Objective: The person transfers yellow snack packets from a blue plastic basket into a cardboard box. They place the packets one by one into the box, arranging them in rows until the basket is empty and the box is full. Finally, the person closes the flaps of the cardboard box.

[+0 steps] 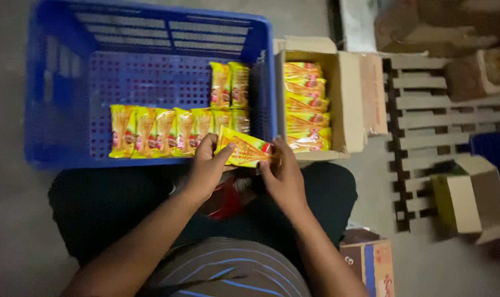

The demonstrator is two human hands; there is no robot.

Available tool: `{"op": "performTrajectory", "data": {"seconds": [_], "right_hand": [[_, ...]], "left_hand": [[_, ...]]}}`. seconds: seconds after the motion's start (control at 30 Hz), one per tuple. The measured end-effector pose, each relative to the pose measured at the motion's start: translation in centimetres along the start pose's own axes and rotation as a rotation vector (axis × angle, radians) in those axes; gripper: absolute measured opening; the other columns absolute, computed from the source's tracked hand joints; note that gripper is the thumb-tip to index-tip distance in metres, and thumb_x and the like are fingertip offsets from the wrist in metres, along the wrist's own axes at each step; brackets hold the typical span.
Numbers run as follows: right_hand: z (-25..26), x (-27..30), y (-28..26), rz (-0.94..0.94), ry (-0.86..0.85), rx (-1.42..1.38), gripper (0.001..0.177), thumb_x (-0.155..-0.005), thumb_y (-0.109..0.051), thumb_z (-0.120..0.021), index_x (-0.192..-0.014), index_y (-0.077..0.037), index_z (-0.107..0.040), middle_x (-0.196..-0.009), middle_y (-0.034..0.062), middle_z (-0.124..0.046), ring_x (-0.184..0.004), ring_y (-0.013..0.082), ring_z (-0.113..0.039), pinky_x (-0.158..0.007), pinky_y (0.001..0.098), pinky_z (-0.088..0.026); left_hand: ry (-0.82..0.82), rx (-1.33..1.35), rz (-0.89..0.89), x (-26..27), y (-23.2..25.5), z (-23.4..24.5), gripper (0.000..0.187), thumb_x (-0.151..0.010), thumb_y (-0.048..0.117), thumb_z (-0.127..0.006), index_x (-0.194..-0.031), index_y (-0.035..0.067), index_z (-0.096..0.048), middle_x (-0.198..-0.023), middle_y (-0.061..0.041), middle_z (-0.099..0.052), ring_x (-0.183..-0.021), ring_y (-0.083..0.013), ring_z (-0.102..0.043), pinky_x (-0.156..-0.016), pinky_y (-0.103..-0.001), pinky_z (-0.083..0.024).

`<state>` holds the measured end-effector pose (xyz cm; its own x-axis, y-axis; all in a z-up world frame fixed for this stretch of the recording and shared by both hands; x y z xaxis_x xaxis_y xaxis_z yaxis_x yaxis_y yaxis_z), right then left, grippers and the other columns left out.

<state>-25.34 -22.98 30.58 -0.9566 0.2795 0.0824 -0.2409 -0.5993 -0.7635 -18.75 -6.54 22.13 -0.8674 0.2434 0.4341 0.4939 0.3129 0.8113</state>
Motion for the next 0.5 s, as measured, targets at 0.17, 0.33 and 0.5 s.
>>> {"op": "performTrajectory", "data": {"seconds": [0.17,0.33,0.5], "right_hand": [[1.2,0.0,2.0,-0.188,-0.118,0.113,0.051,-0.097,-0.037,-0.063,-0.146,-0.026,-0.054,-0.136,0.0140,-0.066,-0.125,0.0423,-0.062,-0.104,0.0530,-0.049],[2.0,-0.8,6.1,-0.267,-0.131,0.105,0.035,-0.097,-0.047,-0.064,-0.131,-0.038,-0.067,-0.127,-0.0030,-0.072,-0.120,0.0289,-0.068,-0.099,0.0441,-0.054],[4.5,-2.4,9.7,-0.211,0.015,0.107,0.026,-0.094,-0.037,-0.073,-0.119,-0.029,-0.074,-0.111,0.0116,-0.076,-0.112,0.0385,-0.070,-0.095,0.0530,-0.055]], "left_hand": [[-0.152,-0.251,-0.111,0.1,-1.2,-2.7,0.021,-0.095,0.013,-0.074,-0.100,0.003,-0.057,-0.095,-0.005,-0.057,-0.093,-0.0157,-0.060,-0.076,-0.030,-0.054],[-0.273,-0.331,-0.139,-0.1,-0.7,-4.8,0.022,-0.096,0.014,-0.075,-0.100,0.004,-0.056,-0.094,-0.004,-0.057,-0.099,-0.0140,-0.055,-0.084,-0.031,-0.050],[-0.548,-0.941,-0.325,-0.9,2.2,-5.0,0.034,-0.101,0.036,-0.065,-0.120,0.009,-0.063,-0.120,-0.014,-0.064,-0.123,-0.0432,-0.060,-0.108,-0.057,-0.044]]}}
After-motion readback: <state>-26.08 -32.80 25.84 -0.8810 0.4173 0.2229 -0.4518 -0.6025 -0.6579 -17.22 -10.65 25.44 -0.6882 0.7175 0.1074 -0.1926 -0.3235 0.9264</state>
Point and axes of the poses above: each hand's wrist, its own x-axis away from the middle knuckle, its own z-axis out of the back of the hand, y = z × x, the point moved 5 cm from there along -x, towards the middle knuckle
